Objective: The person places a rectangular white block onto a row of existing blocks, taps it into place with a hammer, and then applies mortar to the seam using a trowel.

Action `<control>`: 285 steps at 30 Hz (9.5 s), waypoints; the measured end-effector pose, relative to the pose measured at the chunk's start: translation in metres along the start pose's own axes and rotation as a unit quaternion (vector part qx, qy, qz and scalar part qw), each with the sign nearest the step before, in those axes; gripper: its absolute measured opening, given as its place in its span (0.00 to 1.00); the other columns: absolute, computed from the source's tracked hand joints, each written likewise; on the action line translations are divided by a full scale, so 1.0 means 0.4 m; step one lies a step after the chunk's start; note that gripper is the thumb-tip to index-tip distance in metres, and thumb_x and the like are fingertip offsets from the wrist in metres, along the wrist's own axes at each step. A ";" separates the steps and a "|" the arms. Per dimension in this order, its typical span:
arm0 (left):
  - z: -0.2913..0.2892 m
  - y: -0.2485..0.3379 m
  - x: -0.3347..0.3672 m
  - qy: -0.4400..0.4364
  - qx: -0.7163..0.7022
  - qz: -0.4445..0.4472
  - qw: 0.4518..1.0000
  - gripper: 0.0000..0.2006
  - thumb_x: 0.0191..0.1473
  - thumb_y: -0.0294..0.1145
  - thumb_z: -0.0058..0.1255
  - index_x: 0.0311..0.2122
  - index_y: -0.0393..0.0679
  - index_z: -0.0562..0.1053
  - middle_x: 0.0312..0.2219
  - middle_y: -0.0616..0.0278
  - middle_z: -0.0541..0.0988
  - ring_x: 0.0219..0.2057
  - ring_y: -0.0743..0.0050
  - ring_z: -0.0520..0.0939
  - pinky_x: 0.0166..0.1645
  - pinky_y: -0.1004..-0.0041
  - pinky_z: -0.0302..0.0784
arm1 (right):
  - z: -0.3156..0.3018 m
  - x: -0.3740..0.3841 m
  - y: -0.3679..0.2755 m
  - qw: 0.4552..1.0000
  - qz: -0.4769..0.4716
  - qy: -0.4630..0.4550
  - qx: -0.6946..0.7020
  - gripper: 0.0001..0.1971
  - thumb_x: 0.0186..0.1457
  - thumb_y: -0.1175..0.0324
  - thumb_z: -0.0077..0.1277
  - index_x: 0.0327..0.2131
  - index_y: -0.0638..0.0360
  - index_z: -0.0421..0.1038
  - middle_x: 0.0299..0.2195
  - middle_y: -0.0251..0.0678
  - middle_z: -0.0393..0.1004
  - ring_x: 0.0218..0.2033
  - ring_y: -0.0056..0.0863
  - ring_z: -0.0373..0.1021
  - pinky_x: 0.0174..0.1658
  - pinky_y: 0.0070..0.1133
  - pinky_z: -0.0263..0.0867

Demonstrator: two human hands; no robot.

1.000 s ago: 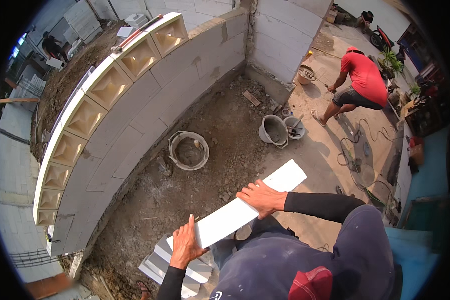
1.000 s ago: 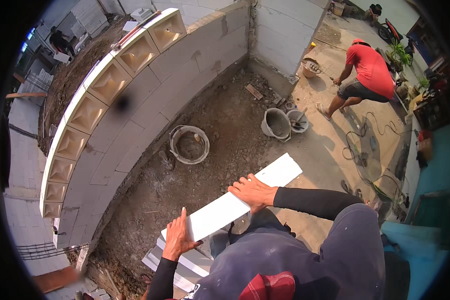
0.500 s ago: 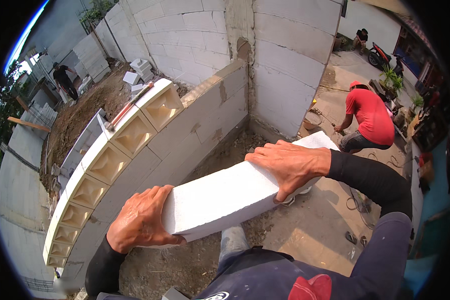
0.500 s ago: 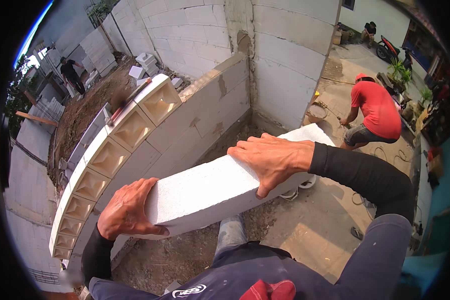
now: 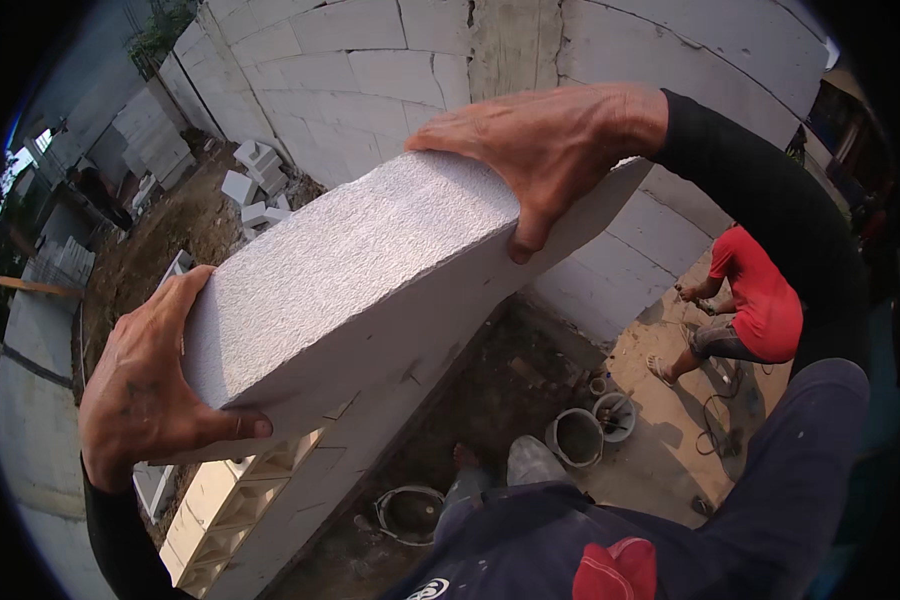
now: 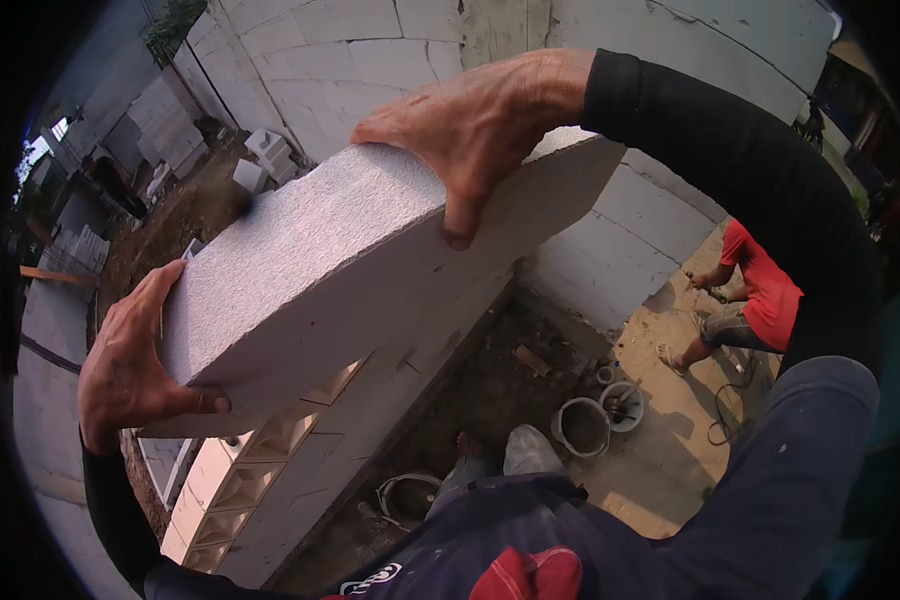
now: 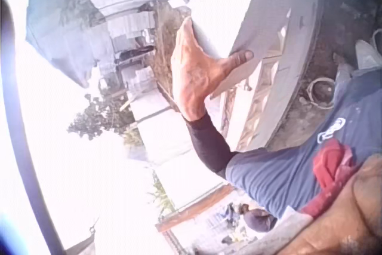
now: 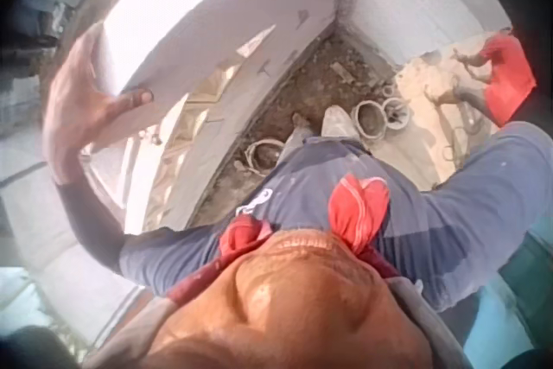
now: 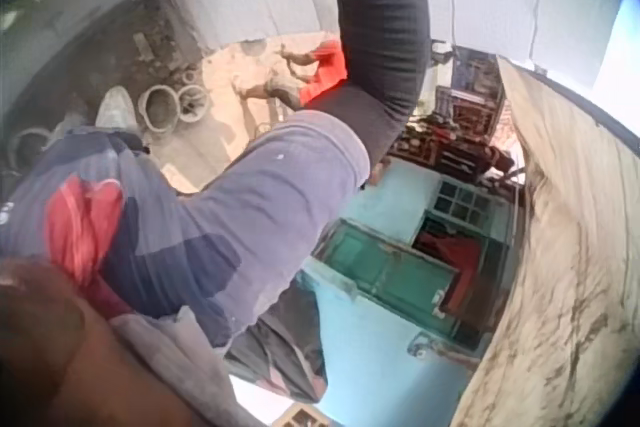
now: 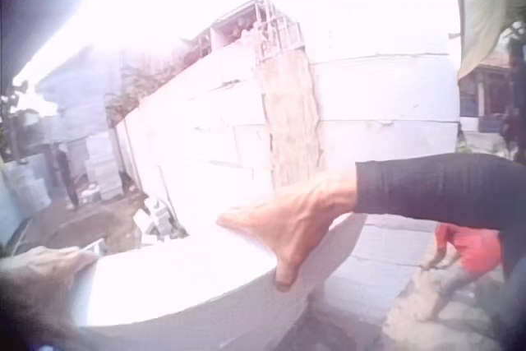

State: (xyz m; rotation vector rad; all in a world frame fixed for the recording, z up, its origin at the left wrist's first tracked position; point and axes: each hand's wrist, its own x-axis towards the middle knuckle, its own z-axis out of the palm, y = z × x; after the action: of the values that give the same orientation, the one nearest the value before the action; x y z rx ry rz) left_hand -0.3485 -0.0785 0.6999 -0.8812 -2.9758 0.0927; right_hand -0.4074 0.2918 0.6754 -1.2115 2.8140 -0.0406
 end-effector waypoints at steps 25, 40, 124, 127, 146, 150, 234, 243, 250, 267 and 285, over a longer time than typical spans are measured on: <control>0.251 -0.210 0.679 -0.013 -0.174 -0.178 0.969 0.68 0.08 0.61 0.79 0.61 0.35 0.65 0.53 0.40 0.74 0.56 0.43 0.76 0.64 0.56 0.68 | 0.073 0.585 0.765 0.989 -0.131 -0.071 0.012 0.55 0.26 0.59 0.72 0.61 0.68 0.57 0.52 0.49 0.69 0.54 0.44 0.69 0.59 0.33 0.68; 0.360 -0.122 0.699 -0.015 -0.143 -0.105 0.984 0.61 0.21 0.62 0.76 0.58 0.28 0.65 0.47 0.40 0.76 0.53 0.47 0.77 0.59 0.62 0.72 | 0.152 0.477 0.784 0.994 -0.050 -0.095 -0.015 0.63 0.17 0.59 0.73 0.64 0.68 0.54 0.60 0.50 0.64 0.62 0.45 0.61 0.69 0.31 0.56; 0.852 0.049 0.634 0.009 -0.231 -0.143 0.962 0.59 0.26 0.72 0.68 0.62 0.41 0.65 0.60 0.47 0.68 0.64 0.44 0.64 0.68 0.54 0.56 | 0.454 0.861 0.034 0.914 -0.343 0.024 0.214 0.27 0.63 0.47 0.48 0.58 0.54 0.67 0.48 0.45 0.73 0.49 0.46 0.71 0.51 0.37 0.67; 0.945 -0.022 0.547 0.257 -0.284 -0.068 0.921 0.39 0.60 0.53 0.51 0.69 0.42 0.53 0.60 0.54 0.69 0.60 0.58 0.70 0.66 0.59 0.59 | 0.506 0.968 -0.188 0.902 -0.371 -0.131 0.178 0.29 0.55 0.42 0.55 0.46 0.60 0.76 0.38 0.50 0.79 0.43 0.50 0.75 0.45 0.42 0.70; 0.849 -0.102 0.447 0.061 -0.215 -0.114 0.968 0.41 0.49 0.59 0.60 0.61 0.41 0.65 0.47 0.51 0.74 0.51 0.51 0.75 0.57 0.54 0.67 | 0.409 0.660 -0.146 0.950 -0.100 0.054 0.290 0.16 0.58 0.54 0.51 0.35 0.58 0.73 0.33 0.45 0.77 0.37 0.54 0.73 0.40 0.53 0.62; 0.797 -0.138 0.492 0.018 -0.292 -0.054 0.955 0.45 0.43 0.59 0.66 0.59 0.37 0.65 0.46 0.46 0.77 0.49 0.46 0.77 0.52 0.56 0.72 | 0.382 0.388 0.025 0.903 0.075 0.177 0.385 0.17 0.66 0.54 0.44 0.45 0.58 0.69 0.24 0.46 0.74 0.26 0.50 0.72 0.32 0.39 0.65; 0.786 -0.306 0.519 -0.037 -0.217 0.301 0.928 0.30 0.50 0.40 0.63 0.57 0.40 0.71 0.60 0.51 0.71 0.50 0.47 0.80 0.66 0.49 0.64 | 0.614 0.183 0.326 0.704 0.621 0.219 0.268 0.25 0.68 0.53 0.32 0.37 0.69 0.71 0.31 0.60 0.77 0.34 0.61 0.73 0.41 0.47 0.68; 0.793 -0.283 0.549 -0.028 -0.235 0.293 0.926 0.30 0.50 0.41 0.64 0.57 0.41 0.71 0.59 0.52 0.72 0.46 0.46 0.82 0.63 0.53 0.70 | 0.607 0.127 0.415 0.655 0.599 0.211 0.410 0.25 0.68 0.49 0.30 0.38 0.63 0.68 0.21 0.35 0.66 0.19 0.27 0.67 0.20 0.28 0.64; 0.782 -0.293 0.524 -0.070 -0.253 0.256 0.931 0.32 0.48 0.41 0.66 0.58 0.41 0.71 0.60 0.50 0.71 0.54 0.45 0.78 0.64 0.54 0.69 | 0.732 0.083 0.195 0.395 0.529 0.408 0.631 0.24 0.68 0.44 0.35 0.44 0.59 0.62 0.21 0.23 0.58 0.16 0.12 0.55 0.18 0.17 0.54; 0.778 -0.266 0.529 -0.071 -0.245 0.251 0.934 0.33 0.48 0.39 0.65 0.59 0.40 0.70 0.61 0.52 0.69 0.54 0.51 0.78 0.66 0.54 0.66 | 1.046 0.224 0.528 -0.033 0.345 0.477 0.808 0.02 0.62 0.70 0.34 0.38 0.54 0.57 0.19 0.31 0.59 0.15 0.21 0.56 0.17 0.22 0.55; 0.810 -0.278 0.510 -0.075 -0.313 0.193 0.927 0.31 0.49 0.33 0.61 0.61 0.49 0.69 0.64 0.66 0.65 0.59 0.55 0.73 0.69 0.56 0.62 | 0.592 0.168 0.186 0.589 0.518 0.353 0.509 0.22 0.69 0.47 0.37 0.45 0.59 0.67 0.18 0.27 0.59 0.16 0.14 0.59 0.19 0.20 0.58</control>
State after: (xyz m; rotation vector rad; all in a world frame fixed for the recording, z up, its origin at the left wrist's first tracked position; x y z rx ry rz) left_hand -0.5967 -0.0754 0.3880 -1.5719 -2.9382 -0.8616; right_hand -0.4878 0.2957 0.4313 0.8939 2.5148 -1.9882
